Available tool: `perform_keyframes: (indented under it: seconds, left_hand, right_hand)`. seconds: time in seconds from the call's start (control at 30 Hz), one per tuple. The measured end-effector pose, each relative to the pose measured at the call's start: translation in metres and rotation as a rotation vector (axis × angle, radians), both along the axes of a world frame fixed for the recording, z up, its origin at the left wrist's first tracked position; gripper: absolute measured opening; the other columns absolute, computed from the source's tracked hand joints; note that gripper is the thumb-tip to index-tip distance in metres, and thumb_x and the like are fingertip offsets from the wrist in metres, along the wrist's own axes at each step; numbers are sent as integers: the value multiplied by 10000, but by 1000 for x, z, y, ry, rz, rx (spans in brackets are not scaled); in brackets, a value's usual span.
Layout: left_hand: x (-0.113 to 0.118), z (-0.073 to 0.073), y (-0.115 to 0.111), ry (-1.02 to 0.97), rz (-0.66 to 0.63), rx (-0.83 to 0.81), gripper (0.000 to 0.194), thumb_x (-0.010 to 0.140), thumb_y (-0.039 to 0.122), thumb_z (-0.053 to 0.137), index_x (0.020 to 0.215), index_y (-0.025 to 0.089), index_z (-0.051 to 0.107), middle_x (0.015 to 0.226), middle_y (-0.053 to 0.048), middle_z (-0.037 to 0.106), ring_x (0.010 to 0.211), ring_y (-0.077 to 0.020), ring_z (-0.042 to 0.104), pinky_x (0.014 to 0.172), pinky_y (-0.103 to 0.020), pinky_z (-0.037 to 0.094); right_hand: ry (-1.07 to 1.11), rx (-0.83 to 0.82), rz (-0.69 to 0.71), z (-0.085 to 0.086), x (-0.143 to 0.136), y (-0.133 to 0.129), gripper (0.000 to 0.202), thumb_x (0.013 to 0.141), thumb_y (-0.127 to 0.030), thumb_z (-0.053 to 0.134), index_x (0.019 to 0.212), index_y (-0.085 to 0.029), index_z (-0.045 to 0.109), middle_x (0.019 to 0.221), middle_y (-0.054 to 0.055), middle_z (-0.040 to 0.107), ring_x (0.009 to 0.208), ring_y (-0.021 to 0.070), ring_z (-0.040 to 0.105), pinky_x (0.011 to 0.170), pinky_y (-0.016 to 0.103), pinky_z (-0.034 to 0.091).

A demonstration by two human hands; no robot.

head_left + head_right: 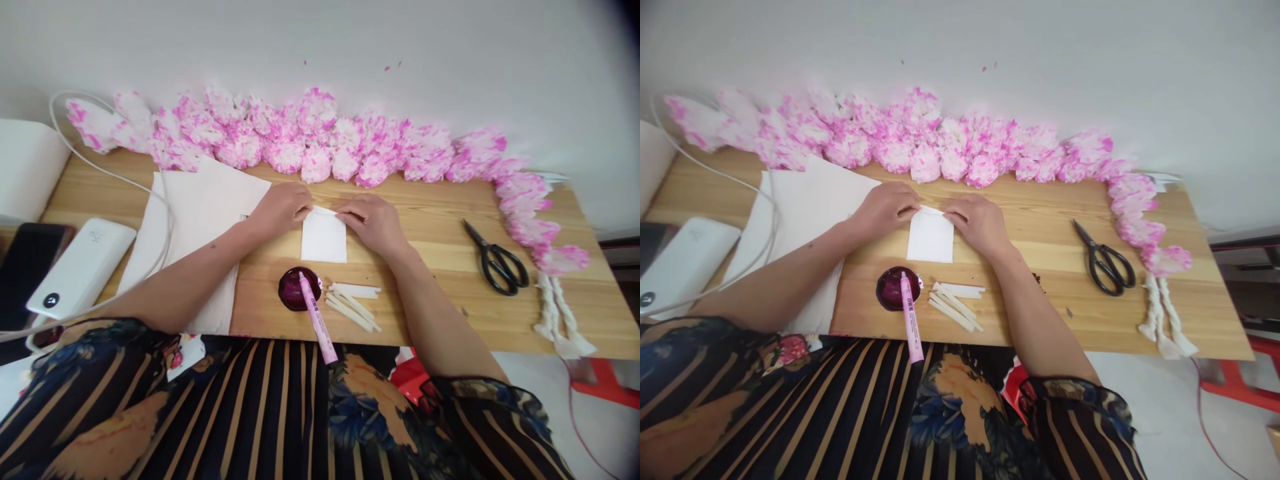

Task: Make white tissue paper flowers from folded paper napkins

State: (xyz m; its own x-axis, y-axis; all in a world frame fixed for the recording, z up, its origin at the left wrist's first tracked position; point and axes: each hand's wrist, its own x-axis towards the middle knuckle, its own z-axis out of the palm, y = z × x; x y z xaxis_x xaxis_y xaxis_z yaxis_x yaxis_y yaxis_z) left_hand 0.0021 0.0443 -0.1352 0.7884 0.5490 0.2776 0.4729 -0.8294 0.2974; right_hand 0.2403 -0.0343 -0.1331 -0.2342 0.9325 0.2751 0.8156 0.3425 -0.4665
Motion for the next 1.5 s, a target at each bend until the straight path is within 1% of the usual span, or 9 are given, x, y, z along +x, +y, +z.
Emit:
perform_keyframes:
  seconds: [0.1, 0.3, 0.57, 0.7, 0.77, 1.03, 1.17, 1.33, 1.5]
  left_hand:
    - [0, 0, 0, 25, 6, 12, 269, 959, 209, 465, 802, 154, 677, 871, -87, 723, 838, -215, 624, 729, -325, 430]
    - [-1, 2, -1, 40, 49, -41, 269, 961, 208, 454, 1041, 165, 707, 936, -92, 735, 903, -232, 642, 782, -324, 453]
    - [3, 5, -5, 89, 20, -25, 344, 948, 174, 465, 1202, 149, 696, 1039, -128, 718, 991, -265, 638, 812, -346, 460]
    - [7, 7, -6, 130, 29, -33, 314, 952, 312, 594, 1182, 136, 715, 1046, -143, 706, 1010, -292, 631, 833, -366, 446]
    - [9, 7, -6, 140, 32, -37, 300, 952, 338, 617, 1151, 145, 731, 1042, -138, 705, 1018, -296, 631, 838, -369, 437]
    - [11, 5, -7, 115, 61, -21, 254, 985, 273, 549, 1033, 137, 758, 1005, -122, 721, 990, -283, 643, 815, -371, 443]
    - [12, 3, -6, 79, 49, -12, 238, 969, 238, 540, 1023, 144, 753, 1003, -120, 716, 977, -269, 641, 815, -365, 450]
    - [12, 3, -6, 89, 36, 0, 233, 951, 207, 529, 973, 145, 753, 944, -119, 708, 950, -272, 637, 796, -370, 446]
    - [9, 3, -8, 100, 74, 23, 257, 961, 216, 508, 951, 135, 752, 912, -126, 701, 928, -280, 629, 776, -377, 442]
  right_hand:
    - [-4, 24, 1, -1, 1, 0, 235, 981, -329, 601, 1028, -241, 813, 1056, 77, 797, 978, 261, 712, 834, 372, 517]
    - [-80, -3, -39, 1, 0, -1, 232, 985, -318, 595, 1065, -259, 805, 1044, 68, 795, 975, 262, 699, 779, 355, 484]
    - [-159, -11, -61, 6, -4, -3, 238, 990, -303, 567, 1046, -258, 794, 1025, 71, 780, 977, 260, 669, 742, 341, 439]
    - [-172, -24, -69, 7, -5, -2, 226, 978, -297, 577, 1029, -253, 794, 994, 73, 773, 962, 260, 665, 712, 336, 416]
    - [-176, -31, -68, 7, -5, -2, 226, 978, -299, 576, 1022, -248, 792, 987, 74, 771, 959, 260, 666, 709, 337, 413]
    - [-152, -30, -55, 8, -6, -4, 210, 972, -285, 580, 1051, -250, 771, 1046, 70, 770, 992, 253, 662, 733, 335, 435]
    - [-150, 4, -31, 6, -8, -3, 236, 976, -345, 598, 1126, -241, 749, 1104, 87, 757, 1038, 267, 651, 767, 349, 461]
    - [-196, 24, -37, 4, -11, 0, 230, 1002, -306, 542, 1013, -240, 762, 1069, 92, 761, 1032, 272, 654, 759, 353, 465]
    - [-236, -10, -62, 6, -13, -2, 244, 1011, -299, 533, 1036, -230, 766, 1112, 96, 758, 1044, 275, 654, 743, 350, 445]
